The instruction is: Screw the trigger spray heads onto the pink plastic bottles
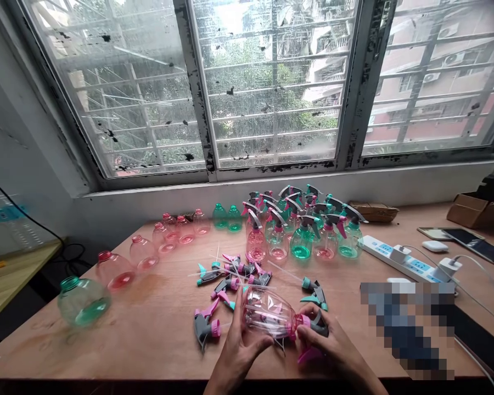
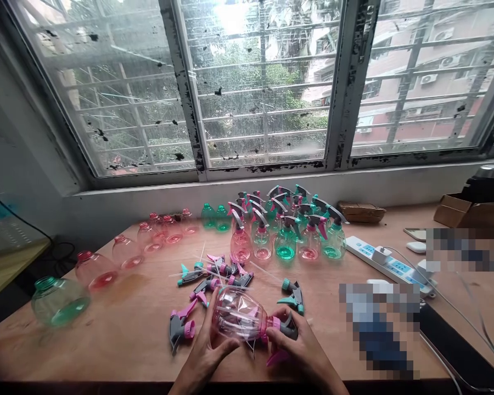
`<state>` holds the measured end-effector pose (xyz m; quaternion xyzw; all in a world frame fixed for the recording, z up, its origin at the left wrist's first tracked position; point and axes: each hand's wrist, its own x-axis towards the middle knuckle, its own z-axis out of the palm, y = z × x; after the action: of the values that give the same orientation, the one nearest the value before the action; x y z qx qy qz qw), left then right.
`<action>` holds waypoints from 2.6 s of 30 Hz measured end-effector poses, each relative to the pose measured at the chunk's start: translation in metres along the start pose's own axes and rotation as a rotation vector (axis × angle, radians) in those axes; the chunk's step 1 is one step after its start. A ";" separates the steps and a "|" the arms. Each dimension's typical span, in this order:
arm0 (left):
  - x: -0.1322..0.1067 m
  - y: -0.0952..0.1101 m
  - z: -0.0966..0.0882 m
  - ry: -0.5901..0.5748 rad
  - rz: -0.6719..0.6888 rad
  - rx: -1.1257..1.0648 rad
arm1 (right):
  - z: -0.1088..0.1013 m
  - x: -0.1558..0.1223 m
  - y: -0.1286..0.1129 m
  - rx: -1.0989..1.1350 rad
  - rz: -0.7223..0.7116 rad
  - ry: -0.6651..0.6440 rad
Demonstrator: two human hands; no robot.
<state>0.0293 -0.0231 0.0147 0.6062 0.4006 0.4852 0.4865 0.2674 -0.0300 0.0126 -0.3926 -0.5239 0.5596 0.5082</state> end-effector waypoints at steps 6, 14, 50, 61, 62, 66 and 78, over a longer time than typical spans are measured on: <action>0.003 -0.006 -0.004 -0.040 -0.007 -0.002 | 0.000 0.002 0.003 0.040 0.006 0.020; 0.001 0.002 -0.001 -0.040 0.010 0.061 | 0.002 0.003 0.007 0.037 -0.006 0.050; -0.001 0.000 -0.006 -0.017 -0.058 0.063 | 0.004 0.003 0.005 -0.027 -0.049 0.062; 0.004 -0.010 -0.006 -0.023 0.003 0.069 | 0.001 0.003 0.004 0.040 -0.041 0.052; 0.004 -0.011 -0.006 -0.009 0.019 0.088 | 0.000 0.003 0.005 0.036 -0.042 0.049; 0.003 -0.011 -0.006 0.007 0.036 0.073 | -0.003 0.004 0.008 -0.048 -0.048 0.024; 0.001 -0.001 -0.004 0.003 0.024 0.132 | 0.000 0.001 0.002 -0.008 -0.042 0.010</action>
<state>0.0254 -0.0208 0.0142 0.6410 0.4251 0.4645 0.4389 0.2672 -0.0288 0.0108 -0.3864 -0.5319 0.5445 0.5209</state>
